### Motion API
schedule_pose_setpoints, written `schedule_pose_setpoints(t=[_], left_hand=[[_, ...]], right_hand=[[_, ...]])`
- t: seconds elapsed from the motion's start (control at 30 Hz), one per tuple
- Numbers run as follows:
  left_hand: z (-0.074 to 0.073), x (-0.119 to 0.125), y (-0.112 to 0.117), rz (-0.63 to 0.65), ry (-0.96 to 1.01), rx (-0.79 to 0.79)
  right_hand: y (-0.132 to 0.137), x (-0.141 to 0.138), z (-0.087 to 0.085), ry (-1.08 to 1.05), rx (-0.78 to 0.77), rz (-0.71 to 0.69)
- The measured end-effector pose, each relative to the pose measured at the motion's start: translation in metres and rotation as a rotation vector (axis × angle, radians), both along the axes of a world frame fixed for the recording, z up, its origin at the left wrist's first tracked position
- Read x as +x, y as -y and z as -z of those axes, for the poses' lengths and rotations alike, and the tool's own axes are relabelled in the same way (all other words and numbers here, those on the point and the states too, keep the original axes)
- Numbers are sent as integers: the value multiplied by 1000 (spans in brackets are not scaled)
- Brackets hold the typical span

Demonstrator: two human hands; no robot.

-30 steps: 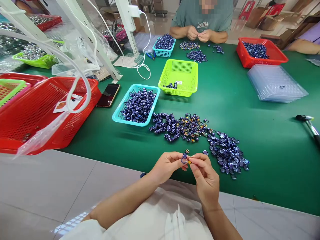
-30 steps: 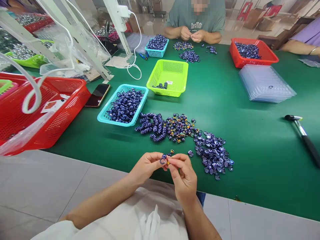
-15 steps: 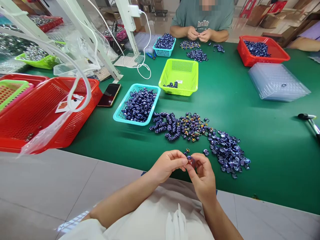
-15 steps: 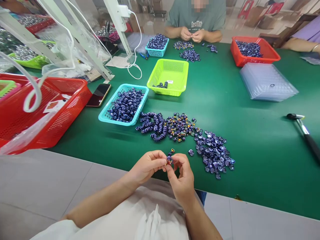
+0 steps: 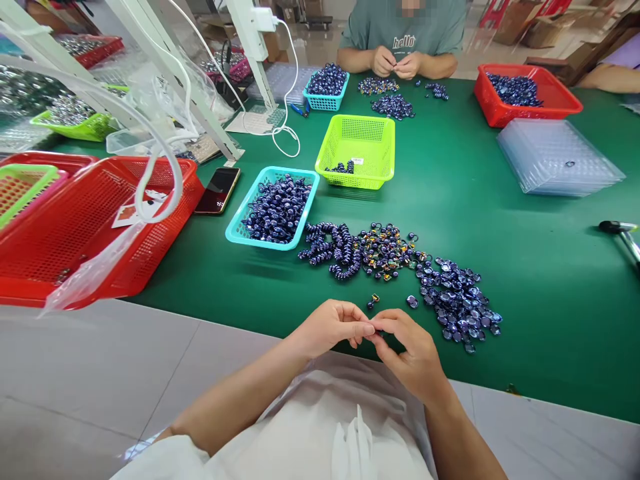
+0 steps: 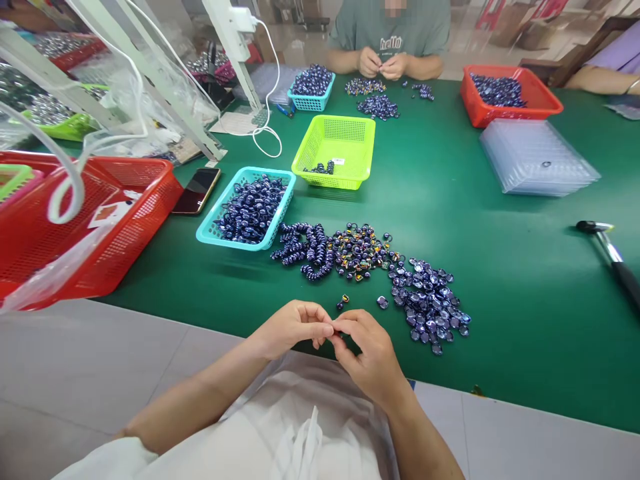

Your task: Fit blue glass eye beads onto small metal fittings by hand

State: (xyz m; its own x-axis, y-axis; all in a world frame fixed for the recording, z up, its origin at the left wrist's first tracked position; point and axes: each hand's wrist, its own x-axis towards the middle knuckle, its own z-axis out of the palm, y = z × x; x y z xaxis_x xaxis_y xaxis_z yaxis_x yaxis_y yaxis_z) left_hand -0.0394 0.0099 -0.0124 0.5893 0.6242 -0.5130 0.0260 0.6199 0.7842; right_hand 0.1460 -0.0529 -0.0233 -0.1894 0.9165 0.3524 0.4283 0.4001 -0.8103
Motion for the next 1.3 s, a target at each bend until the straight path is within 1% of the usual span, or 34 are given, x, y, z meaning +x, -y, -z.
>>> schedule_pose_setpoints(t=[0.17,0.27,0.33,0.4,0.43,0.47,0.5,0.57,0.63,0.67,0.73,0.8,0.9,1.0,1.13,1.3], left_hand=[[4,0,1,30,2,12],[7,0,4,21,3,9],[7,-2,7,20,14,4],[3,-5,8,60,14,21],[1,-8,7,91,-6,59],[-2,-11,5,112,-52,130],[-4,-15,2,112,-131,236],[-5,-25,-9,34,-356,538],[0,-35,-25,-78,-576,870],[3,-39,-33,-99,-647,1011],[11,-46,-48,-65,-731,1215],[17,-49,-58,9,-780,1325],[21,-48,-64,86,-817,1399],[20,-46,-61,109,-832,1421],[22,-44,-57,84,-887,1413],[23,-46,-56,54,-964,1365]], right_hand=[[3,-1,3,93,85,30],[4,-3,3,98,63,12],[4,-3,2,98,44,-19],[5,-3,2,103,32,-42],[5,-3,2,103,22,-47],[6,-2,2,100,7,-47],[7,-1,1,93,-13,-40],[9,1,0,69,-59,-16],[10,3,-1,44,-90,10],[10,3,-1,33,-97,20],[10,2,-2,17,-102,32],[10,0,-2,6,-108,42],[10,-4,0,-10,-118,52],[10,-6,2,-19,-127,51],[9,-7,3,-22,-149,33],[9,-9,2,-37,-167,15]])
